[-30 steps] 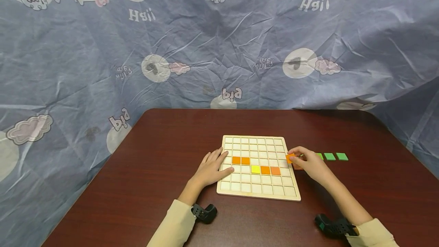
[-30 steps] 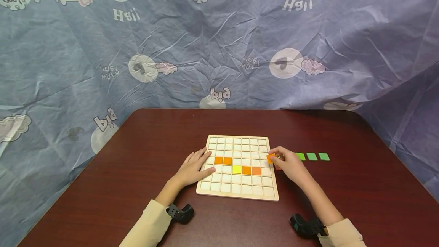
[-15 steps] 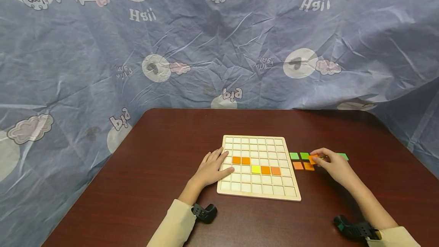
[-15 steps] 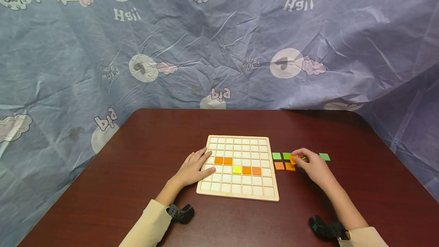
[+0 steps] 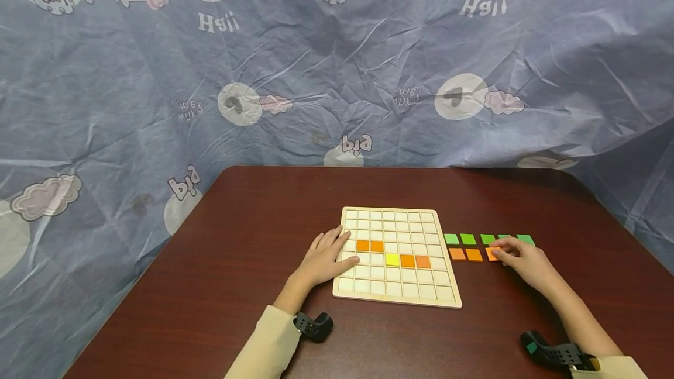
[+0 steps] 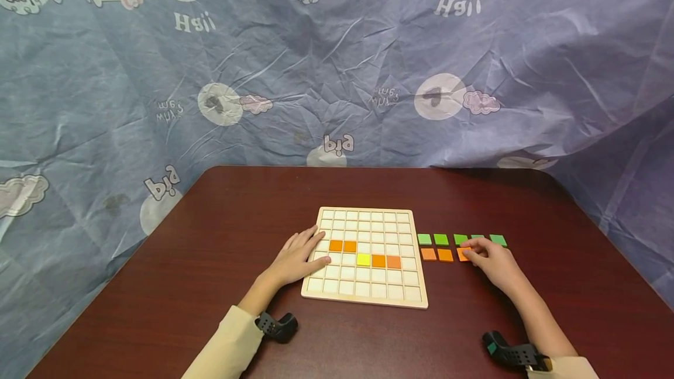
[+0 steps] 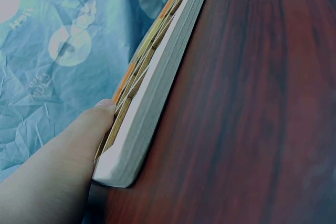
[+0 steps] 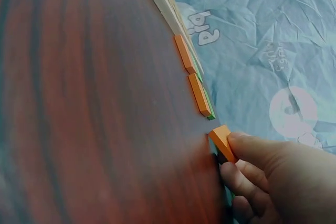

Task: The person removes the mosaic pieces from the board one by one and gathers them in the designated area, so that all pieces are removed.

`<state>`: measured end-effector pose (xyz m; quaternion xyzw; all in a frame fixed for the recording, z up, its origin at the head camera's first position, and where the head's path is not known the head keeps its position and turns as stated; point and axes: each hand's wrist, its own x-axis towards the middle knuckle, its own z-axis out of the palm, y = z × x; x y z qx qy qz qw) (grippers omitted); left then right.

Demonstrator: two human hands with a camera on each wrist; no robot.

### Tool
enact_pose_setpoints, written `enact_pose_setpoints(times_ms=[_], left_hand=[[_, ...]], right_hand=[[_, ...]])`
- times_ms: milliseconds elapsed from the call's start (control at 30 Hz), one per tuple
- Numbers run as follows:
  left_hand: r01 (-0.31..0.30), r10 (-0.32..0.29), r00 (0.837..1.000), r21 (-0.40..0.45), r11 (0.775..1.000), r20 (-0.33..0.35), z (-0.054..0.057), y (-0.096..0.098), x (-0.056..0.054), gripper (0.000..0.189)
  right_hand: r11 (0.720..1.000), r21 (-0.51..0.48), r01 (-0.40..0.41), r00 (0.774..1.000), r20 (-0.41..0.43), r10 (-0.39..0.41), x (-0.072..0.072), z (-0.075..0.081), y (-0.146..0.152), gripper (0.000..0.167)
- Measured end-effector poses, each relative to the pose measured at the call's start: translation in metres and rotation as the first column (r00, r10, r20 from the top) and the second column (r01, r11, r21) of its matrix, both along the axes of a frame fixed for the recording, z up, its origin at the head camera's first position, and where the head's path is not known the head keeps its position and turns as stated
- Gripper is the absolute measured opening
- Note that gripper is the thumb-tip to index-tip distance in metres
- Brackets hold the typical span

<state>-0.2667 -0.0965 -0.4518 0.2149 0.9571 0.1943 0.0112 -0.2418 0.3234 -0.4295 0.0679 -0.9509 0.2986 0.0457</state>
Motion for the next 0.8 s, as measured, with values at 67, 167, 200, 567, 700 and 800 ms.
enact_pose_setpoints(times_ms=[67,167,200,567,700,800], left_hand=[[0.0,0.0,1.0,-0.002,1.0,0.003,0.0,0.0,0.0,0.07],[0.0,0.0,1.0,-0.002,1.0,0.003,0.001,0.001,0.0,0.07],[0.0,0.0,1.0,0.0,1.0,0.003,0.002,0.001,0.0,0.07],[0.002,-0.002,1.0,0.008,1.0,0.011,0.0,0.001,-0.001,0.07],[-0.004,0.004,1.0,-0.01,1.0,0.01,-0.002,0.0,-0.002,0.071],[-0.009,0.009,1.0,-0.013,1.0,0.01,-0.002,-0.001,-0.003,0.071]], right_hand=[[1.0,0.003,0.005,1.0,-0.006,-0.005,0.0,-0.001,0.002,0.035],[1.0,0.006,0.011,1.0,-0.012,-0.011,0.001,-0.002,0.004,0.037],[1.0,0.005,0.012,1.0,-0.013,-0.012,0.001,-0.002,0.004,0.037],[1.0,0.004,0.015,0.999,-0.036,-0.015,0.0,-0.008,0.008,0.036],[1.0,0.001,0.012,0.998,-0.066,-0.012,0.0,-0.011,0.008,0.033],[1.0,0.007,0.009,0.994,-0.11,-0.008,0.0,-0.013,0.007,0.027]])
